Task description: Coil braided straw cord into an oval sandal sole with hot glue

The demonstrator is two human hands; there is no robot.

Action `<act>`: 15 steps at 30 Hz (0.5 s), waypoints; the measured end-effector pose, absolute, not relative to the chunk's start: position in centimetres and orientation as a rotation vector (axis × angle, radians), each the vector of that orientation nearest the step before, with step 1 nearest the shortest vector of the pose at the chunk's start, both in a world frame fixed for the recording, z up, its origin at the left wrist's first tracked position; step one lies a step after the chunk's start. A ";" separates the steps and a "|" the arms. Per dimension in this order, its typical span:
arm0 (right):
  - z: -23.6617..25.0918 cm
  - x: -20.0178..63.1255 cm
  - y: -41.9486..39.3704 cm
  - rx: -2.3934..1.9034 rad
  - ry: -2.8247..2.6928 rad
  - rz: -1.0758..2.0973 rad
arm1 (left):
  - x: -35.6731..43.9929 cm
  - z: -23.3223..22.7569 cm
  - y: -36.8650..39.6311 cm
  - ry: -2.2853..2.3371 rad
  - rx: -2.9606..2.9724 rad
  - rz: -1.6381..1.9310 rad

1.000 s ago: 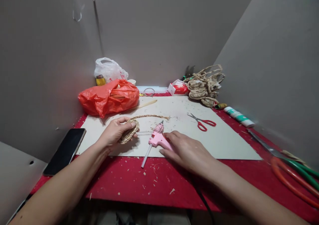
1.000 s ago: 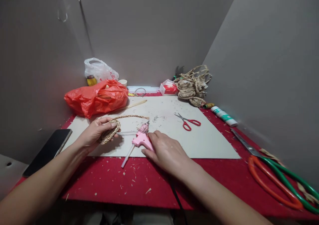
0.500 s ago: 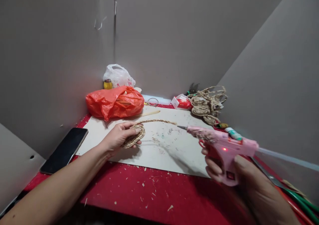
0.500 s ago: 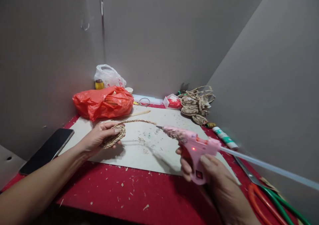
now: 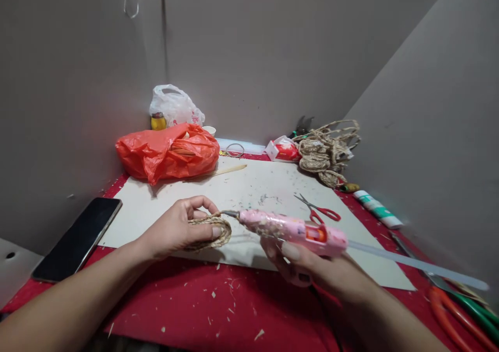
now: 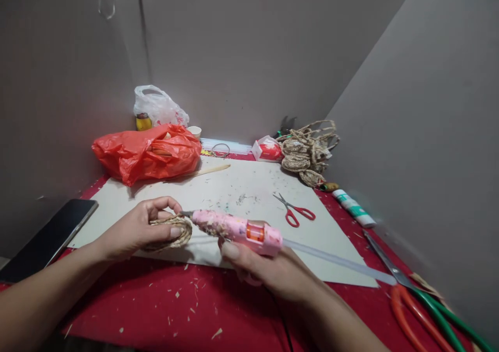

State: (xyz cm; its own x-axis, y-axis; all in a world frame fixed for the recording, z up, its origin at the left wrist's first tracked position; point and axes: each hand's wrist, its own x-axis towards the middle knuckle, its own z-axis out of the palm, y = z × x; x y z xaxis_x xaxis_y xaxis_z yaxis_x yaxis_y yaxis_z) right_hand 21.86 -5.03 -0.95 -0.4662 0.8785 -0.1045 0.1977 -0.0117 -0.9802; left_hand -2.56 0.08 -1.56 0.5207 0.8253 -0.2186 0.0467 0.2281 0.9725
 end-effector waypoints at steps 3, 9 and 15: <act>-1.5 22.6 -4.7 -1.075 -1.785 1.450 | -2.7 -1.3 -0.1 0.901 1.320 0.615; -2.0 23.2 -4.1 -1.014 -1.849 1.371 | -2.6 -1.2 -0.4 0.898 1.398 0.564; -1.7 22.8 -3.9 -0.979 -1.861 1.425 | -2.4 -1.0 -0.5 0.934 1.504 0.538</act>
State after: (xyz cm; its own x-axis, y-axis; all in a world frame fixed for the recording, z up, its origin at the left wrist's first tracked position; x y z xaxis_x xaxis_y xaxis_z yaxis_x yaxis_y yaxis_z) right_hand 22.79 -3.93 -1.66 -0.5536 0.8325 0.0199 0.1980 0.1548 -0.9679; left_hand -2.38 -0.46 -1.03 0.5671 0.8030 -0.1835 0.2435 0.0494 0.9687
